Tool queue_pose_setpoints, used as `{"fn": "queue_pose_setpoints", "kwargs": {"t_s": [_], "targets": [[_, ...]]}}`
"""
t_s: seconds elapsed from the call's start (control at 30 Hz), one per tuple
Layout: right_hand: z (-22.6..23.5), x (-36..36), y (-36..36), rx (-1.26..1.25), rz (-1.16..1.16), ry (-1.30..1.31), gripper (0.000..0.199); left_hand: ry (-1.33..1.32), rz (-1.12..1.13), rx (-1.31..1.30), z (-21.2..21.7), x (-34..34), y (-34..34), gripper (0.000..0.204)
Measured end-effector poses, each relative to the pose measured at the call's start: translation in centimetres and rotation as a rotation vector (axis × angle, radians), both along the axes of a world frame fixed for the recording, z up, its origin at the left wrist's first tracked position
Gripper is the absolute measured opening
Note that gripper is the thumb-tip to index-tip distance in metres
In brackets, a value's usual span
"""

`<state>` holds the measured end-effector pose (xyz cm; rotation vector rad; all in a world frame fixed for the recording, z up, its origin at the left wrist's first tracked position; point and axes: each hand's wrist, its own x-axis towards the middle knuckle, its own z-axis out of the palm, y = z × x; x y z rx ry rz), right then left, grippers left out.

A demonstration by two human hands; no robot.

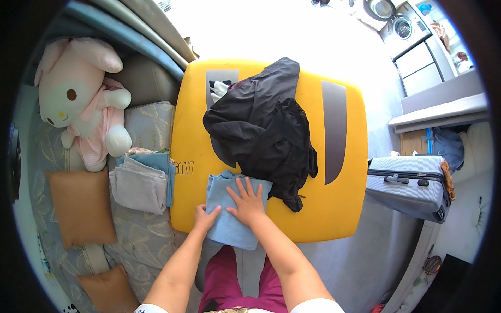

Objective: The person folds multiple pieces of clothing including a floral shirt, a blue t-shirt, a grey cloth, and denim shorts on a yellow ottoman, then stacks them on a couch.

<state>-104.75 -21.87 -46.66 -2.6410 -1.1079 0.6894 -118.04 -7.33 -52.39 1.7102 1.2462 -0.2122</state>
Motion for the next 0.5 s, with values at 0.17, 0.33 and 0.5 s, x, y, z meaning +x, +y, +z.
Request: {"fn": "queue_pose_setpoints", "kwargs": {"t_s": [0.17, 0.33, 0.5], "targets": [[0.0, -7.5, -4.5, 0.08, -0.251, -0.052, 0.08, -0.032, 0.009, -0.485, 3.2, -0.9, -0.2, 0.072], [-0.8, -8.3, -6.3, 0.243, -0.431, 0.093, 0.08, -0.084, 0.126, -0.751, 3.2, -1.5, -1.3, 0.065], [-1.1, -7.9, -9.7, 0.795, -1.269, 1.407, 0.07, -0.134, 0.097, -1.038, 9.3, -0.8, -0.9, 0.06]]}}
